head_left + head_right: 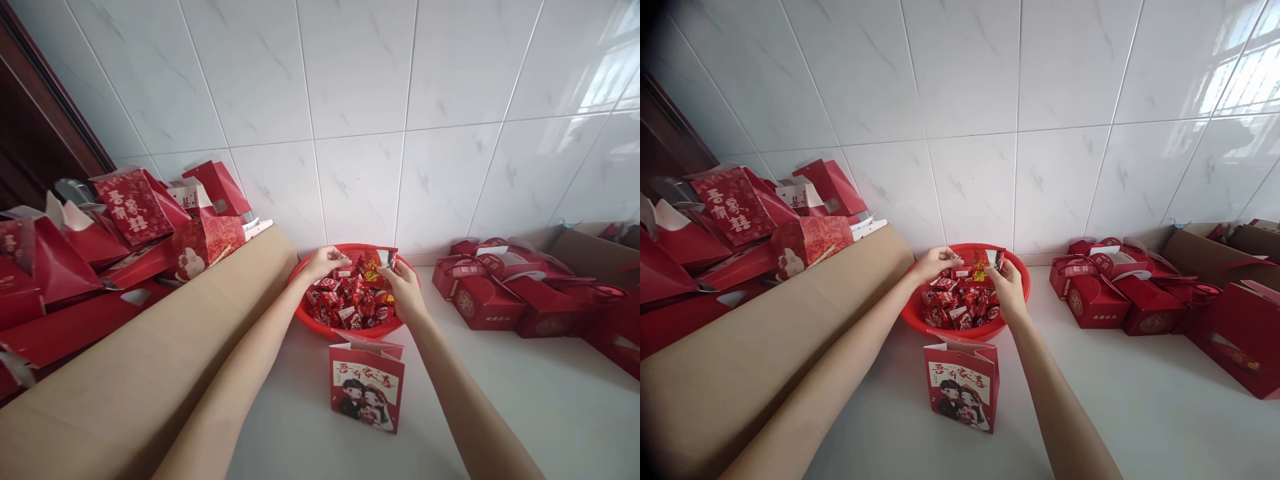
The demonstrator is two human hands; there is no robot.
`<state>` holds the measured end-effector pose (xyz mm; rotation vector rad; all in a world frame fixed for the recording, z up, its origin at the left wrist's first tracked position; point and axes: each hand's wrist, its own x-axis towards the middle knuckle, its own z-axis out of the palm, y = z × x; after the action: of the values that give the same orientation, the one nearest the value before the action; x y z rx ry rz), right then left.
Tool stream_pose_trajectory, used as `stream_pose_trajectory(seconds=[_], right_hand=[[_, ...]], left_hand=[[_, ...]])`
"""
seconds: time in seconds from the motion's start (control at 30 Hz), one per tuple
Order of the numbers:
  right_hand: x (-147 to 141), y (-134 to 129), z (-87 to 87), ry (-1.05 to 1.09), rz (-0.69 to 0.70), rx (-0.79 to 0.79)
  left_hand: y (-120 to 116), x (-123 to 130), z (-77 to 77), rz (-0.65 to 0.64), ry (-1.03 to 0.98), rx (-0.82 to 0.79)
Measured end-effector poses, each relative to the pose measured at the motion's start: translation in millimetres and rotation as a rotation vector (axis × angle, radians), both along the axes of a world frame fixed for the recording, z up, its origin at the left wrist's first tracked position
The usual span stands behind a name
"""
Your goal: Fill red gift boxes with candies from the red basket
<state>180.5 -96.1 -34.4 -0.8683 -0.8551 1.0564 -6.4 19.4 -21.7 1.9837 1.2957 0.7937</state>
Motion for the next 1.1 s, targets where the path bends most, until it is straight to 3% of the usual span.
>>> stream_pose_trajectory(seconds=[0.13, 0.23, 0.37, 0.5, 0.57, 0.63, 0.73, 0.9, 1.1], right_hand=[[-0.3, 1.3, -1.8, -0.018, -0.006, -0.024], [-0.5, 1.0, -0.9, -0.026, -0.016, -0.040], [-0.6, -1.2, 0.0, -0.027, 0.035, 0.027], [0.0, -2.7, -0.8, -0.059, 0.030, 0.065], [0.1, -2.8, -0.8, -0.049, 0.016, 0.038], [0.1, -2.7, -0.7, -0.025, 0.016, 0.023], [-0.4, -2.3, -0.9, -0.023, 0.018, 0.041], [-1.6, -2.8, -0.5, -0.025, 0.018, 0.048], [-1.8, -3.8, 1.1, -0.036, 0.011, 0.033]], left_hand=[[-22.1, 13.0, 9.4, -0.172, -0.399, -0.094], [-37.9, 24.6, 11.6, -0.293, -0.512, -0.135], [-47.9, 35.4, 11.5, -0.402, -0.435, -0.065], [-40.9, 25.9, 19.9, -0.505, -0.220, -0.056], [-31.9, 13.4, 26.1, -0.451, -0.083, -0.105], [-22.8, -0.6, 29.7, -0.287, 0.123, -0.151], [-15.3, -16.2, 24.5, -0.116, 0.437, -0.258], [-19.9, -16.5, -1.2, -0.124, 0.619, -0.469], [-22.5, -9.1, -7.3, -0.156, 0.587, -0.409]])
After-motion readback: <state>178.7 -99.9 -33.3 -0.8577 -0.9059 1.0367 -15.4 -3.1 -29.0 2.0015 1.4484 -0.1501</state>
